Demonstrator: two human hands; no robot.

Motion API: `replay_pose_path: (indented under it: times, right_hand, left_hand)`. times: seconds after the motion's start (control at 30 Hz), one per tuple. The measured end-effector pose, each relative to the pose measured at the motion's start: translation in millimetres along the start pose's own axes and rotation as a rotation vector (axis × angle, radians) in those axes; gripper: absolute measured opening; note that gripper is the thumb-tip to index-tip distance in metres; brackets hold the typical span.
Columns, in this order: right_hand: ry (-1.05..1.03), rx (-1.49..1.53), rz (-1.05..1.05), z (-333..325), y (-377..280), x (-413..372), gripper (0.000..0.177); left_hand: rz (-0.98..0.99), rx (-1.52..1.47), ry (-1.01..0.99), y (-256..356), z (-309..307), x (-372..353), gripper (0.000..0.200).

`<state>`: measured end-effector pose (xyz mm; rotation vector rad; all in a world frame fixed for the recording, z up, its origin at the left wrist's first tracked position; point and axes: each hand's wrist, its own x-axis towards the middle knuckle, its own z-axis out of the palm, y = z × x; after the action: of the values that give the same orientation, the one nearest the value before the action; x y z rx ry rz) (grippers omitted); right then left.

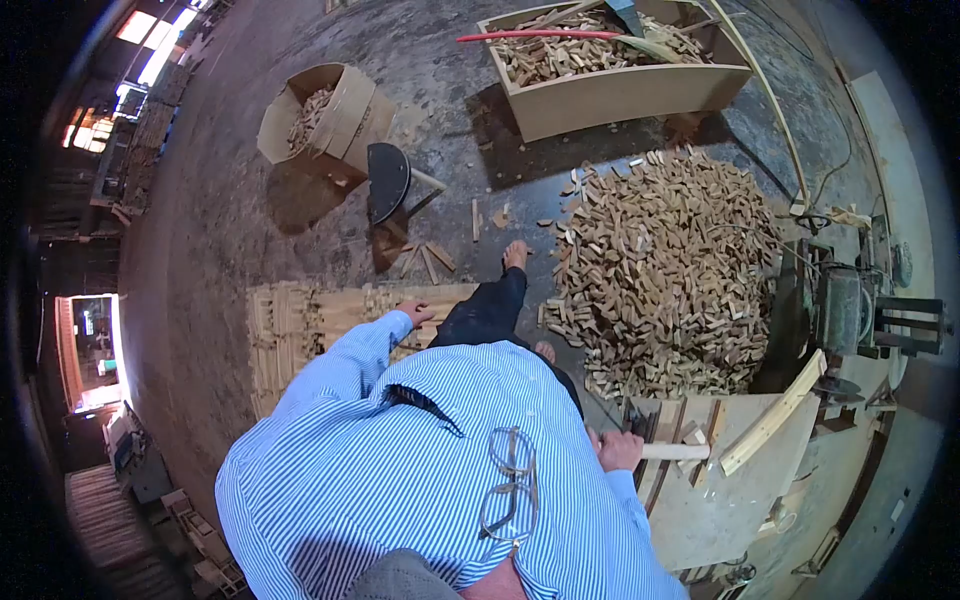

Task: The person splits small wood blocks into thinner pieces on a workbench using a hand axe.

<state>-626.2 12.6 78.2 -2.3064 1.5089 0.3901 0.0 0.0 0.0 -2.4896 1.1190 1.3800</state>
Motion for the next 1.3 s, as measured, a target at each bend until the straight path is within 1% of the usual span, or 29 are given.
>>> replay_pose_path:
  times: [0.07, 0.1, 0.13, 0.17, 0.2, 0.23, 0.27, 0.33, 0.37, 0.5, 0.57, 0.6, 0.67, 0.77, 0.8, 0.87, 0.9, 0.93, 0.97, 1.0, 1.07, 1.1, 1.17, 1.2, 1.23, 1.27, 1.3]
  right_hand:
    - [0.042, -0.043, -0.063, 29, -1, -8, 0.037]
    - [-0.262, -0.101, 0.035, -10, 37, -17, 0.041]
    - [-0.365, -0.074, 0.094, -14, 45, -7, 0.042]
    - [-0.393, -0.032, 0.151, -19, 48, 10, 0.043]
    - [-0.414, 0.011, 0.2, -23, 48, 32, 0.043]
    - [-0.419, 0.047, 0.236, -32, 47, 56, 0.044]
    - [-0.421, 0.085, 0.261, -42, 40, 86, 0.045]
    - [-0.409, 0.177, 0.301, -60, 25, 147, 0.046]
    - [-0.401, 0.225, 0.317, -69, 17, 178, 0.047]
    - [-0.357, 0.369, 0.315, -104, -14, 296, 0.05]
    - [-0.356, 0.407, 0.302, -116, -27, 346, 0.051]
    - [-0.357, 0.423, 0.294, -121, -32, 373, 0.052]
    - [-0.361, 0.443, 0.269, -131, -44, 424, 0.053]
    - [-0.39, 0.443, 0.225, -147, -62, 498, 0.055]
    - [-0.395, 0.446, 0.202, -157, -72, 530, 0.056]
    - [-0.388, 0.514, 0.143, -175, -91, 594, 0.057]
    - [-0.377, 0.556, 0.105, -186, -104, 626, 0.056]
    - [-0.367, 0.583, 0.131, -208, -128, 650, 0.055]
    - [-0.358, 0.606, 0.158, -229, -148, 670, 0.054]
    - [-0.375, 0.576, 0.133, -232, -150, 696, 0.054]
    - [-0.496, 0.592, 0.091, -222, -153, 762, 0.054]
    - [-0.525, 0.573, 0.077, -216, -154, 794, 0.054]
    - [-0.546, 0.314, -0.05, -214, -154, 851, 0.054]
    - [-0.612, 0.277, -0.077, -250, -184, 862, 0.055]
    - [-0.614, 0.435, -0.103, -229, -171, 890, 0.056]
    - [-0.644, 0.369, -0.072, -217, -153, 924, 0.057]
    - [-0.669, 0.307, -0.045, -220, -157, 950, 0.059]
  left_hand:
    - [-0.073, -0.051, 0.058, -11, -11, 1, 0.072]
    - [-0.065, -0.116, -0.053, 12, 33, 36, 0.072]
    - [-0.097, -0.158, -0.106, 6, 35, 48, 0.075]
    - [-0.141, -0.195, -0.132, -10, 13, 60, 0.079]
    - [-0.107, -0.129, -0.012, -13, -25, 64, 0.077]
    - [-0.122, -0.162, 0.006, -21, -42, 70, 0.077]
    - [-0.158, -0.206, -0.031, -28, -48, 75, 0.076]
    - [-0.215, -0.285, -0.102, -46, -44, 71, 0.075]
    - [-0.241, -0.271, -0.094, -56, -42, 66, 0.073]
    - [-0.258, -0.206, 0.02, -83, -60, 106, 0.062]
    - [-0.227, -0.425, -0.1, -89, -96, 110, 0.054]
    - [-0.233, -0.437, -0.109, -85, -107, 102, 0.054]
    - [-0.413, -0.571, 0.104, -76, -138, 96, 0.045]
    - [-0.397, -0.69, 0.166, -99, -153, 98, 0.044]
    - [-0.421, -0.713, 0.172, -102, -151, 95, 0.044]
    - [-0.358, -0.775, 0.43, -106, -152, 96, 0.048]
    - [-0.38, -0.797, 0.443, -114, -150, 104, 0.048]
    - [-0.4, -0.769, 0.45, -124, -138, 118, 0.052]
    - [-0.422, -0.743, 0.453, -123, -128, 127, 0.055]
    - [-0.45, -0.774, 0.46, -109, -125, 129, 0.055]
    - [-0.467, -1.027, 0.476, -65, -139, 127, 0.062]
    - [-0.503, -1.041, 0.478, -46, -145, 125, 0.062]
    - [-0.602, -0.909, 0.366, -5, -157, 125, 0.068]
    - [-0.66, -0.792, 0.306, 14, -163, 125, 0.07]
    - [-0.689, -0.824, 0.291, 24, -165, 123, 0.07]
    - [-0.744, -0.934, 0.269, 33, -167, 124, 0.071]
    - [-0.797, -1.041, 0.253, 45, -168, 120, 0.073]
